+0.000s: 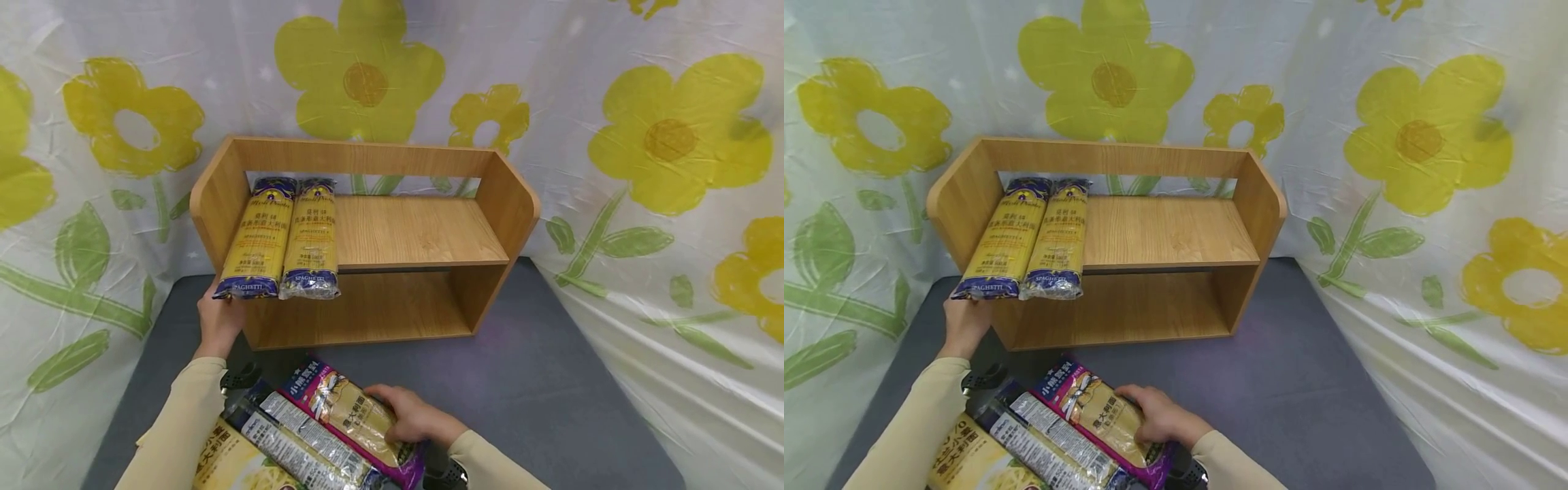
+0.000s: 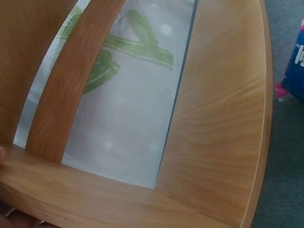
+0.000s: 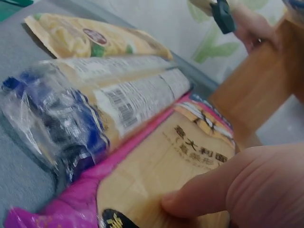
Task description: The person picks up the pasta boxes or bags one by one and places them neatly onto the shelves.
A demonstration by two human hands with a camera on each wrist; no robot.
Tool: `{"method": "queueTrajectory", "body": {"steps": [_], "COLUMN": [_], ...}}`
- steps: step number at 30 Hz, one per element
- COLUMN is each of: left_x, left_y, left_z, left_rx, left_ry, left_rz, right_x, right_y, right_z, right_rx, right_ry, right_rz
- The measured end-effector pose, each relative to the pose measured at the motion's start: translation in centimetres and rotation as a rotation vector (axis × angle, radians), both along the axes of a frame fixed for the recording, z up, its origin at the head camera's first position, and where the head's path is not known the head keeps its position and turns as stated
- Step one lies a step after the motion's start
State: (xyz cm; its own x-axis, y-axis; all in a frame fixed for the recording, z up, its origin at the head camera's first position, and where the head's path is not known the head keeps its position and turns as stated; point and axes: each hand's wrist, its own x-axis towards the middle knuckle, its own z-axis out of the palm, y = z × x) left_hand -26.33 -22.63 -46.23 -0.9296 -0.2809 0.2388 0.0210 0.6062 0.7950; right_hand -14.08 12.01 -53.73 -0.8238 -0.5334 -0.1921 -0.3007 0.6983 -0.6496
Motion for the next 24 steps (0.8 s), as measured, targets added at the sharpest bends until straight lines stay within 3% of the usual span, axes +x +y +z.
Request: {"method": "queueTrajectory", "body": {"steps": [6,10,17,24], "left_x": [0.0,0.0,-0.1,0.0], "left_y": [0.0,0.0,-0.1,-0.2], "left_z": [0.0,0.0,-0.2,-0.2], "left_rx": [-0.005,0.000,0.000,0.003], "left_ry": [-0.016,-0.023,0.012,-0.021], "left_rz": [0.005,0.008,-0.009,-0.002], "right_x": [0.3,-0.2,-1.8,-2.1], "right_y": [-0.4,-0.3,0.0,0.9], "right_z": [0.5,0.8,1.3,1.4], "right_rx": [0.031,0.053,0.021,-0.043], "right_ry": [0.024,0.018,-0.150,-0.299], "right_rz": [0.024,0.097,0.256,0.303]}}
